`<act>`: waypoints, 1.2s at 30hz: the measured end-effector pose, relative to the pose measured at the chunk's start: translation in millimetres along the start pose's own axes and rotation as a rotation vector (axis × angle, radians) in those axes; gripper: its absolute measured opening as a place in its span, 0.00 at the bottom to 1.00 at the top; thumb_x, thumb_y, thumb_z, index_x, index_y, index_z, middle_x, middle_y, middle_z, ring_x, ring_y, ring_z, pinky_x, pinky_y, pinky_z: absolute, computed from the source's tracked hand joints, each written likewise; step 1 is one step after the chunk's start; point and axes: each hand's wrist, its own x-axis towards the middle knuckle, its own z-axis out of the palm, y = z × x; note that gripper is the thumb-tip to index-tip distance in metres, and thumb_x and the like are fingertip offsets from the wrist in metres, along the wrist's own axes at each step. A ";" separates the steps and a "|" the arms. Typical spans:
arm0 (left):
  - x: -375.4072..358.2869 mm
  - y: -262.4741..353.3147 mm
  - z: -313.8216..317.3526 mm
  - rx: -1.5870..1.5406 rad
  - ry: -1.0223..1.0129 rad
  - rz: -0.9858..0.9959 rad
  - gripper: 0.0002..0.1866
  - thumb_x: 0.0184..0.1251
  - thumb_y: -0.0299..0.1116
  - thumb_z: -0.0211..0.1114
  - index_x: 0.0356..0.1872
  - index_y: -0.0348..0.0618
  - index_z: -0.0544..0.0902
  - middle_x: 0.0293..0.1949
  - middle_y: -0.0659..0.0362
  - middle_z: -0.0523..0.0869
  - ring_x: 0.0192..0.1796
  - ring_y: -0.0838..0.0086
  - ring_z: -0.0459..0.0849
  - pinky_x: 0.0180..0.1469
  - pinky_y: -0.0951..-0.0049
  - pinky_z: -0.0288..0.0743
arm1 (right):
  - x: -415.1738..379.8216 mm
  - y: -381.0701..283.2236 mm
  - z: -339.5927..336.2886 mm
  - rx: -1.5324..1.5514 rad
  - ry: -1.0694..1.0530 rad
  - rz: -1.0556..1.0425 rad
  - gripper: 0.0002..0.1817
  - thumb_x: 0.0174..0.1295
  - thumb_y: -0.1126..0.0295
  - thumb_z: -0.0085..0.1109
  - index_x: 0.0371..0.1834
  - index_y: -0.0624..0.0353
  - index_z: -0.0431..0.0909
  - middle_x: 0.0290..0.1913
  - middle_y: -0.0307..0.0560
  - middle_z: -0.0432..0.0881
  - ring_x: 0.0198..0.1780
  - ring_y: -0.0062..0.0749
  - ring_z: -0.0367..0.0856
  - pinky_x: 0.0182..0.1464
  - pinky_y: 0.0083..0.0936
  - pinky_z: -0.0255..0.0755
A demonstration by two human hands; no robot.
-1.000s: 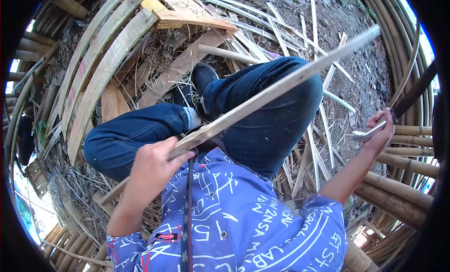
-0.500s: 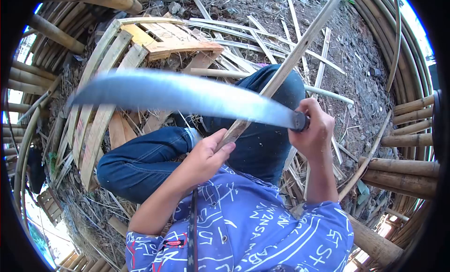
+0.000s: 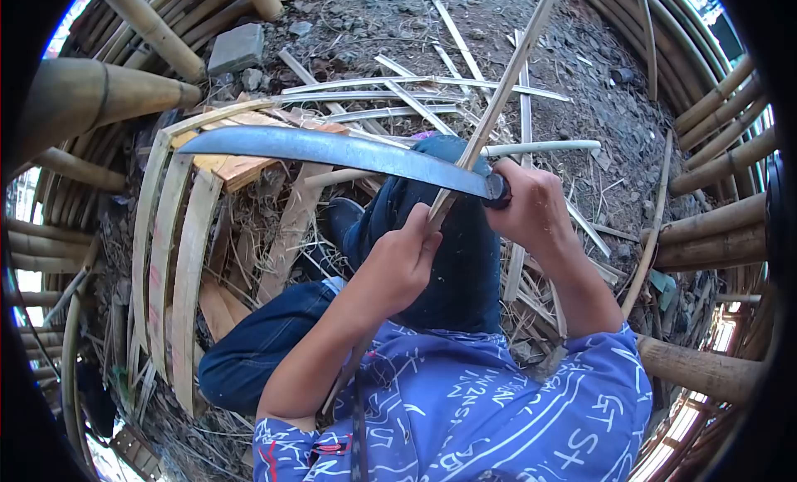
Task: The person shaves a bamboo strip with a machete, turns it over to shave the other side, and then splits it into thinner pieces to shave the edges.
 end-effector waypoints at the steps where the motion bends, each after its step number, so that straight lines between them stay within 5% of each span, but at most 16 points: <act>1: 3.0 3.2 0.7 0.148 0.037 0.057 0.07 0.71 0.29 0.50 0.44 0.36 0.66 0.22 0.37 0.77 0.28 0.43 0.80 0.29 0.51 0.68 | 2.1 1.5 -1.3 -0.020 0.002 0.018 0.10 0.45 0.69 0.64 0.30 0.60 0.76 0.23 0.54 0.80 0.28 0.49 0.82 0.30 0.39 0.74; 7: 8.3 8.1 11.6 0.372 0.135 0.118 0.06 0.69 0.26 0.50 0.40 0.35 0.65 0.19 0.39 0.77 0.26 0.42 0.79 0.26 0.46 0.68 | 6.4 14.0 -0.7 -0.172 -0.043 0.052 0.12 0.44 0.69 0.64 0.34 0.58 0.80 0.23 0.52 0.81 0.29 0.46 0.84 0.31 0.38 0.76; 23: 1.4 14.8 22.1 0.244 0.162 0.068 0.05 0.70 0.25 0.50 0.42 0.37 0.65 0.21 0.37 0.76 0.28 0.38 0.77 0.28 0.45 0.64 | 21.2 44.2 12.7 -0.183 0.067 -0.063 0.13 0.39 0.66 0.66 0.20 0.58 0.71 0.19 0.53 0.78 0.24 0.50 0.82 0.29 0.40 0.76; 36: -10.9 23.1 19.1 0.254 0.190 0.039 0.05 0.69 0.24 0.52 0.41 0.36 0.65 0.21 0.36 0.76 0.28 0.38 0.77 0.27 0.44 0.66 | 29.8 45.6 12.0 -0.201 0.093 -0.148 0.17 0.34 0.64 0.71 0.21 0.56 0.70 0.18 0.51 0.78 0.24 0.47 0.83 0.27 0.39 0.76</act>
